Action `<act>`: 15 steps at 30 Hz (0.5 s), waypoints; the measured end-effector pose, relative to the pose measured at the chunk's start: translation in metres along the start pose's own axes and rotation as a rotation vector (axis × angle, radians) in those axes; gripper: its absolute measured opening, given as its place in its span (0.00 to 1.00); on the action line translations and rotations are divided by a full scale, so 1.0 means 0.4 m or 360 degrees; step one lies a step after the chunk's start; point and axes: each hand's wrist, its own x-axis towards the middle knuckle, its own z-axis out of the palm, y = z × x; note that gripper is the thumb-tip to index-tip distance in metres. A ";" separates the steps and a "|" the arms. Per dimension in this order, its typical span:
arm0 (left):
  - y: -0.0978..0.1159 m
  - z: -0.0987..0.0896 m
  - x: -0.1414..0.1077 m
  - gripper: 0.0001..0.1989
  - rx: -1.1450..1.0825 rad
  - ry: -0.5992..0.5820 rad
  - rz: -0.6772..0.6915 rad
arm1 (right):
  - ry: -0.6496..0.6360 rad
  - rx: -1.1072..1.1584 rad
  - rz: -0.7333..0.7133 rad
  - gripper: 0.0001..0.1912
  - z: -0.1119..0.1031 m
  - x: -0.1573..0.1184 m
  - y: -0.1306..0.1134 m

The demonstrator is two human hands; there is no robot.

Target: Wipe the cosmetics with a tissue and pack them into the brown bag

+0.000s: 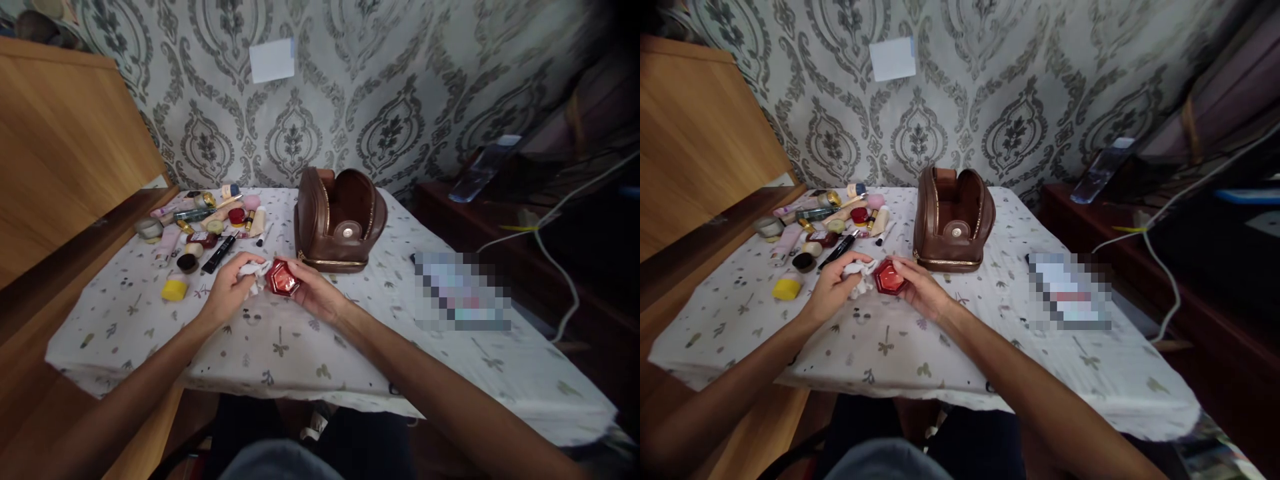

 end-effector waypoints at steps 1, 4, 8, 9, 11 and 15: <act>0.006 0.000 -0.002 0.14 0.0041 0.0021 0.0070 | -0.0015 0.0057 0.0049 0.18 0.000 0.001 -0.002; 0.028 -0.001 -0.009 0.15 0.0207 0.0116 0.0335 | -0.0037 0.0214 0.0203 0.18 -0.005 0.006 -0.005; 0.054 0.000 -0.020 0.17 0.0437 0.0159 0.0710 | -0.0021 0.0358 0.0167 0.11 -0.014 0.007 -0.009; 0.058 0.001 -0.022 0.18 0.0503 0.0150 0.0781 | -0.0005 0.0375 0.0132 0.09 -0.015 0.007 -0.010; 0.062 0.006 -0.025 0.19 0.0660 0.0109 0.0891 | 0.0021 0.0378 0.0099 0.05 -0.015 0.005 -0.010; 0.053 0.023 -0.027 0.19 0.1030 0.0063 0.1032 | 0.0039 0.0357 0.0109 0.05 -0.010 0.002 -0.005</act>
